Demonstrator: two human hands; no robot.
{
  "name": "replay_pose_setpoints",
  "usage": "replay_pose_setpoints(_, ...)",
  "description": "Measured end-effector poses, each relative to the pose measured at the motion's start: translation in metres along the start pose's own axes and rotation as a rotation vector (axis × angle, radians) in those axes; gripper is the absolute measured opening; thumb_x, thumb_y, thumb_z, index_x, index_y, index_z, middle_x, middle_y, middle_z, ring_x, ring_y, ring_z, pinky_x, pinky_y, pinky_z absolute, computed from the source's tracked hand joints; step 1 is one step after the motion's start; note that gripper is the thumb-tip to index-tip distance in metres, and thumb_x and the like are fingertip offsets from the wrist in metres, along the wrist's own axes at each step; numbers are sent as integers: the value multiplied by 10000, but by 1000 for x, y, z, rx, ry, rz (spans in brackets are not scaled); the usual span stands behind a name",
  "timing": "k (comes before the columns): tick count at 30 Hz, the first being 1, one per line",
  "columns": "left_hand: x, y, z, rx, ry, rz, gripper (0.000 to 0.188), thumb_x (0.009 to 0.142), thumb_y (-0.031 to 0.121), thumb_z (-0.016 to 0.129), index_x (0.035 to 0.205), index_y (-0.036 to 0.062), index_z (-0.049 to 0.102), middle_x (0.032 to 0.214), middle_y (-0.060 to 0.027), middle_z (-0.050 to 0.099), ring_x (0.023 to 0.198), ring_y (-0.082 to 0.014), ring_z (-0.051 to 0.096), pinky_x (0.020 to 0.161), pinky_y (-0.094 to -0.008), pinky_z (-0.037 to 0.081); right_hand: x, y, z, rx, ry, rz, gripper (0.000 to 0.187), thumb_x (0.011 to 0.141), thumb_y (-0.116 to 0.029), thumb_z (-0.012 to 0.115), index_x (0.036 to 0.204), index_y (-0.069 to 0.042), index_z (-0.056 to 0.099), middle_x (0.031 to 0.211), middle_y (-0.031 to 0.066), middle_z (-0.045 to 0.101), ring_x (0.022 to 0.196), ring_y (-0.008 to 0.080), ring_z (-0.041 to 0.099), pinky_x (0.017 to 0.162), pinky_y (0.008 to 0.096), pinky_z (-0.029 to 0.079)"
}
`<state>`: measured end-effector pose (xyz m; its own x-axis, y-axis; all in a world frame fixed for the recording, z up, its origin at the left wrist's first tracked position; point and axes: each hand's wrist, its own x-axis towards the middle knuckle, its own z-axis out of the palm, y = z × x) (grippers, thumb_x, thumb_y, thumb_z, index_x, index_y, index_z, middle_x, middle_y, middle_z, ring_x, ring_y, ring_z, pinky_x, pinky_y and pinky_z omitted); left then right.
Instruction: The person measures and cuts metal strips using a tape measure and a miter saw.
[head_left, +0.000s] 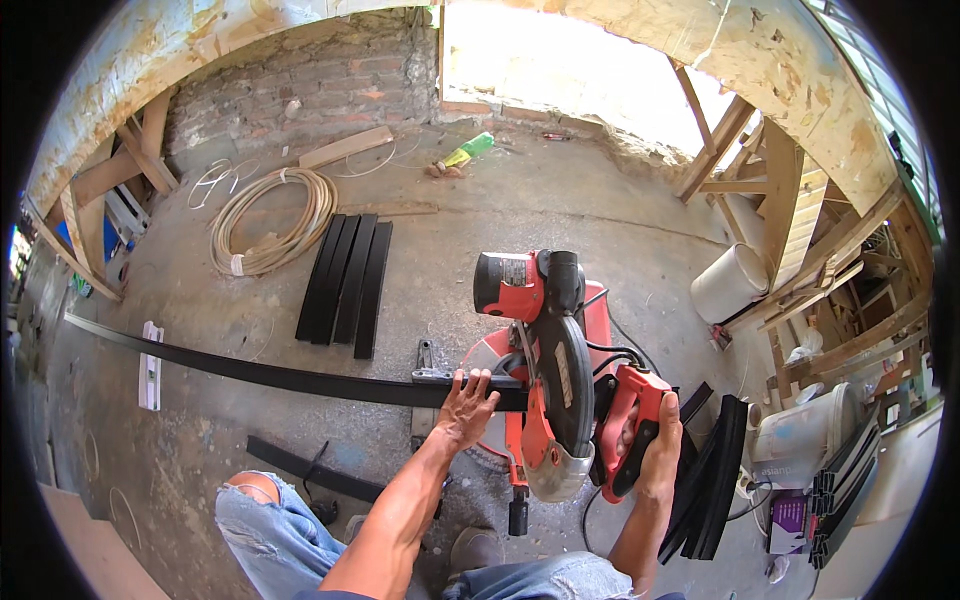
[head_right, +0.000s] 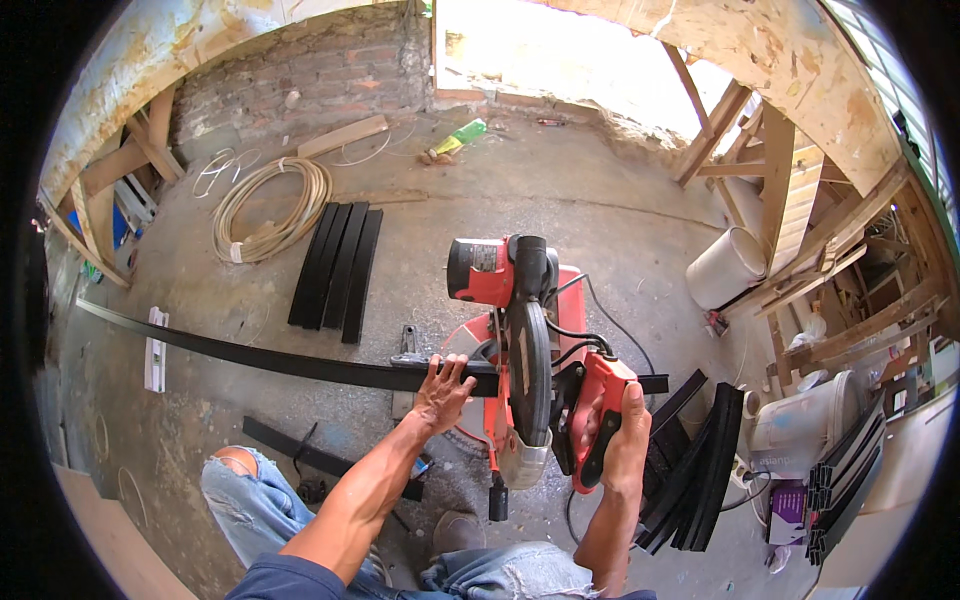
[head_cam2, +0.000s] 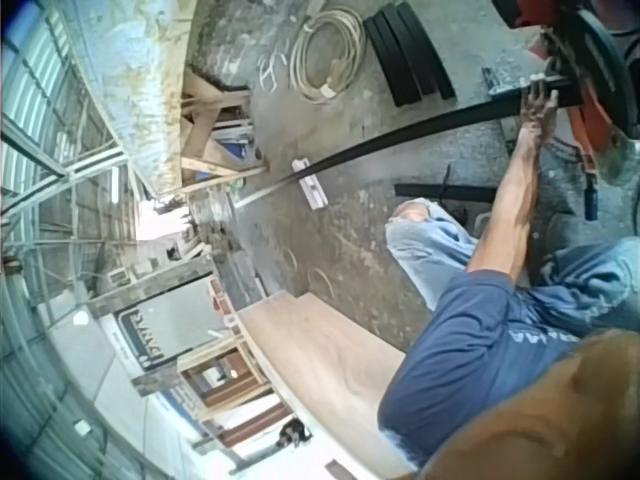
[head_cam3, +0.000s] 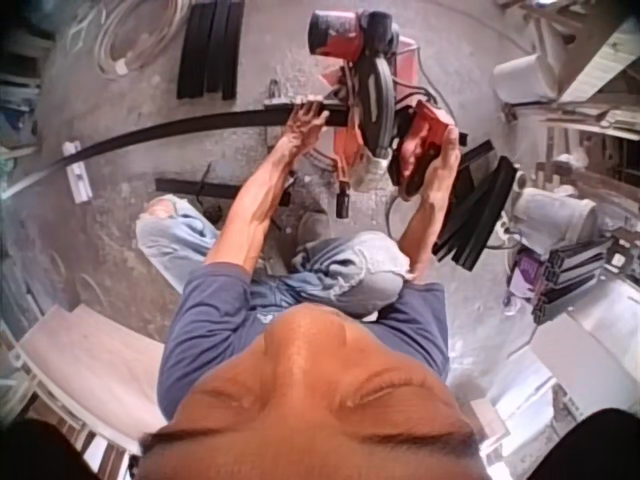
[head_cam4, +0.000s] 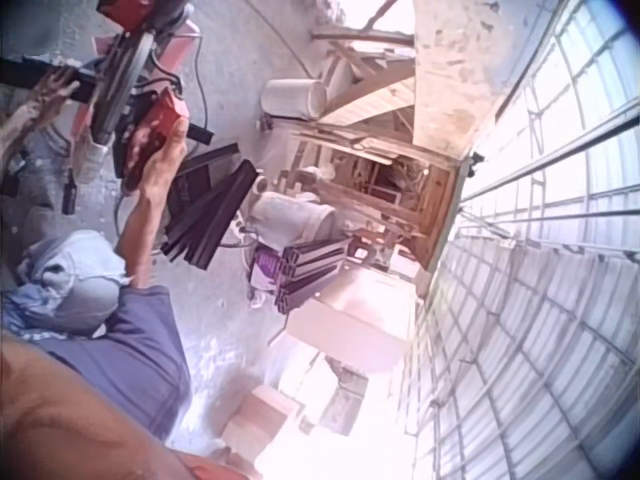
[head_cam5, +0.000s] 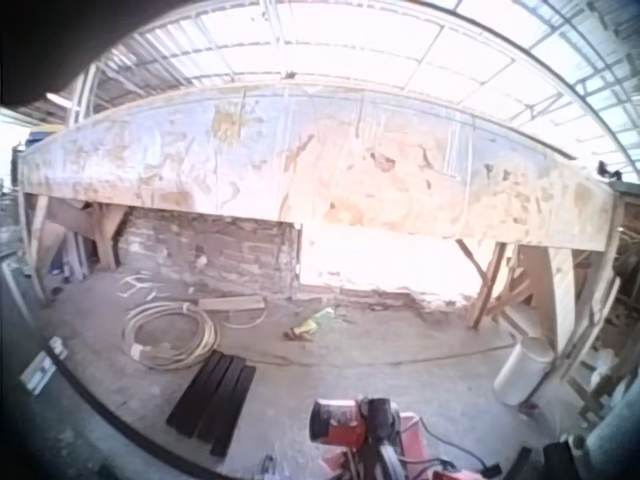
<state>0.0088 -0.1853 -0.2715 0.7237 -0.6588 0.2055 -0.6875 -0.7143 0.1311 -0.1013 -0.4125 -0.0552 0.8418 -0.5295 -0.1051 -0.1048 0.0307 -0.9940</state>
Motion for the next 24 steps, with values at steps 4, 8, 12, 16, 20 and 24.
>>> replay_pose_setpoints(4,1,1,-2,10,-18,-2,369,784,255,778,1111,126,668,1364,-159,456,1334,-322,391,1141,-560,226,0,0,-2,9,-13,-4,710,976,-713,396,889,-39,605,584,17,536,469,95,538,424,240,432)
replay_pose_setpoints(8,1,0,-1,7,-7,-3,371,781,251,781,1109,122,665,1347,-156,462,1336,-322,390,1142,-558,225,1,3,-1,14,-14,-17,741,977,-722,376,896,-27,619,593,19,544,477,93,545,425,235,425)
replay_pose_setpoints(12,2,1,-5,-26,-35,0,333,814,217,724,1120,102,661,1344,-173,447,1338,-334,376,1145,-562,238,2,7,-5,15,-31,-23,731,980,-717,378,889,-31,615,595,16,548,478,91,543,426,238,421)
replay_pose_setpoints(16,2,1,-4,-24,-37,0,337,808,208,726,1122,105,659,1345,-173,446,1336,-333,374,1146,-563,237,0,7,-5,15,-28,-22,713,984,-709,381,876,-42,609,598,12,555,481,87,542,430,240,421)
replay_pose_setpoints(20,1,0,-3,-24,-30,-1,326,803,192,721,1111,105,658,1336,-171,451,1330,-332,381,1145,-563,236,0,11,-5,8,-23,-38,724,979,-717,379,879,-38,610,598,16,560,479,89,543,421,241,419)
replay_pose_setpoints(24,2,1,-2,1,-20,-6,308,807,178,704,1103,105,659,1327,-169,455,1322,-329,387,1143,-560,239,-1,9,-3,7,-17,-27,738,980,-721,368,883,-32,613,599,21,562,478,91,545,418,241,420)
